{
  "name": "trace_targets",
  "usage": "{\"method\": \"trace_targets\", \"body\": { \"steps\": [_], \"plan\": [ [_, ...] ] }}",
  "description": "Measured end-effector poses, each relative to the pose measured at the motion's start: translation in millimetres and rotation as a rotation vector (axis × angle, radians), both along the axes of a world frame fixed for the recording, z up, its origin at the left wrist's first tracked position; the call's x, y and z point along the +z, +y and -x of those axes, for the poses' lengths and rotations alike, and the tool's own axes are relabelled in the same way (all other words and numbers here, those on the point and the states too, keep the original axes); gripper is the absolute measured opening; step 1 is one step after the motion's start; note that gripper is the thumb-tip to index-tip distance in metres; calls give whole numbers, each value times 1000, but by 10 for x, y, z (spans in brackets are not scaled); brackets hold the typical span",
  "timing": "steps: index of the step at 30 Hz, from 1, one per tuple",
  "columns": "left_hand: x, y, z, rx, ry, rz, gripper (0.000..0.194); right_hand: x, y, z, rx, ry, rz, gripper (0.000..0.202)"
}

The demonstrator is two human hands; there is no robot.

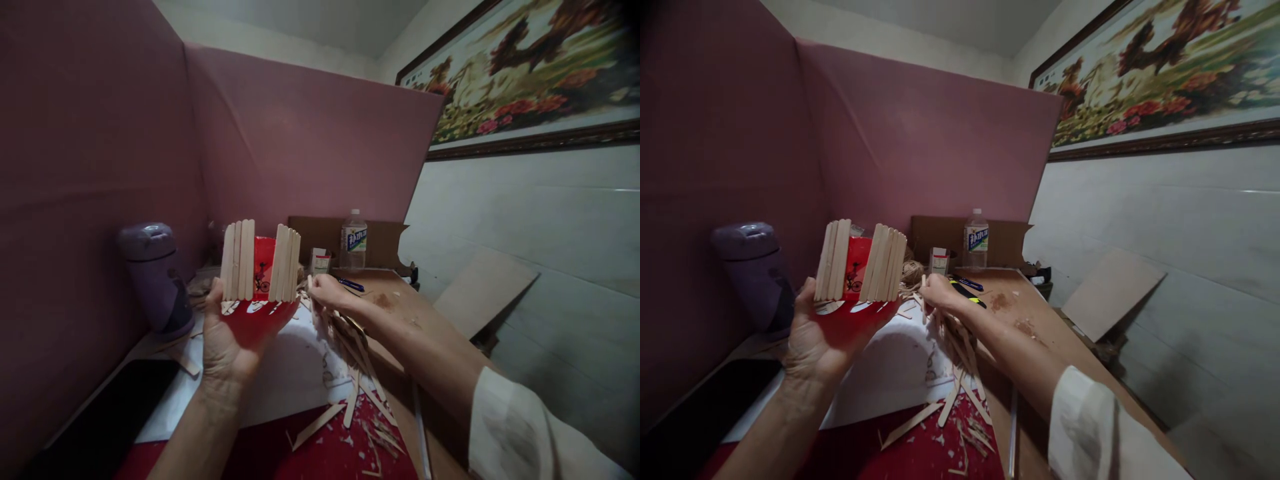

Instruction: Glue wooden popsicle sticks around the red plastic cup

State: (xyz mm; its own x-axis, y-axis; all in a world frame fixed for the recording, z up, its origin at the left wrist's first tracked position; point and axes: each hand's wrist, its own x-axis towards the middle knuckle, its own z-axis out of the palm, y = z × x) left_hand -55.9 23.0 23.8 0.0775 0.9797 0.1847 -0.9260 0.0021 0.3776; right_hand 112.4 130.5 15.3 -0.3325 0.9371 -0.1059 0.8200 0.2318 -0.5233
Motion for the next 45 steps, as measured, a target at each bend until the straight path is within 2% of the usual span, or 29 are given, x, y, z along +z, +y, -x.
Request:
{"method": "trace_targets", "body": {
  "steps": [4, 9, 10, 11, 14, 15, 17, 20, 26, 29, 35, 40, 45],
  "plan": [
    [4, 3, -43, 36, 30, 65, 50, 118, -270, -270, 40, 293, 73, 35],
    [-42, -27, -160, 42, 83, 172, 49, 336, -745, -508, 3, 583, 35, 6],
    [-59, -38, -194, 34, 90, 194, 49, 384, -831, -550, -7, 628, 16, 7],
    [-79, -50, -230, 17, 99, 209, 49, 430, -910, -590, -9, 688, -2, 14],
    [-143, -80, -341, -51, 114, 251, 49, 545, -1091, -667, 61, 937, -51, 51],
    [-165, -87, -375, -78, 118, 263, 51, 575, -1132, -673, 94, 991, -65, 57],
    [-206, -98, -428, -136, 132, 317, 54, 615, -1187, -654, 134, 1031, -99, 53],
    [-253, -109, -474, -182, 123, 386, 53, 628, -1203, -582, 129, 1067, -148, 38],
    [-277, -130, -510, -218, 89, 422, 54, 560, -1108, -460, 46, 1150, -192, 41],
    [-274, -126, -514, -240, 92, 450, 56, 543, -1040, -420, 2, 1165, -232, 34],
    [-260, -118, -524, -204, 111, 500, 51, 523, -931, -365, -83, 1133, -267, 25],
    [-255, -125, -535, -219, 115, 489, 50, 505, -874, -362, -137, 1106, -319, 19],
    [-245, -125, -534, -210, 114, 504, 48, 535, -805, -460, -137, 1117, -299, 19]
  ]
}}
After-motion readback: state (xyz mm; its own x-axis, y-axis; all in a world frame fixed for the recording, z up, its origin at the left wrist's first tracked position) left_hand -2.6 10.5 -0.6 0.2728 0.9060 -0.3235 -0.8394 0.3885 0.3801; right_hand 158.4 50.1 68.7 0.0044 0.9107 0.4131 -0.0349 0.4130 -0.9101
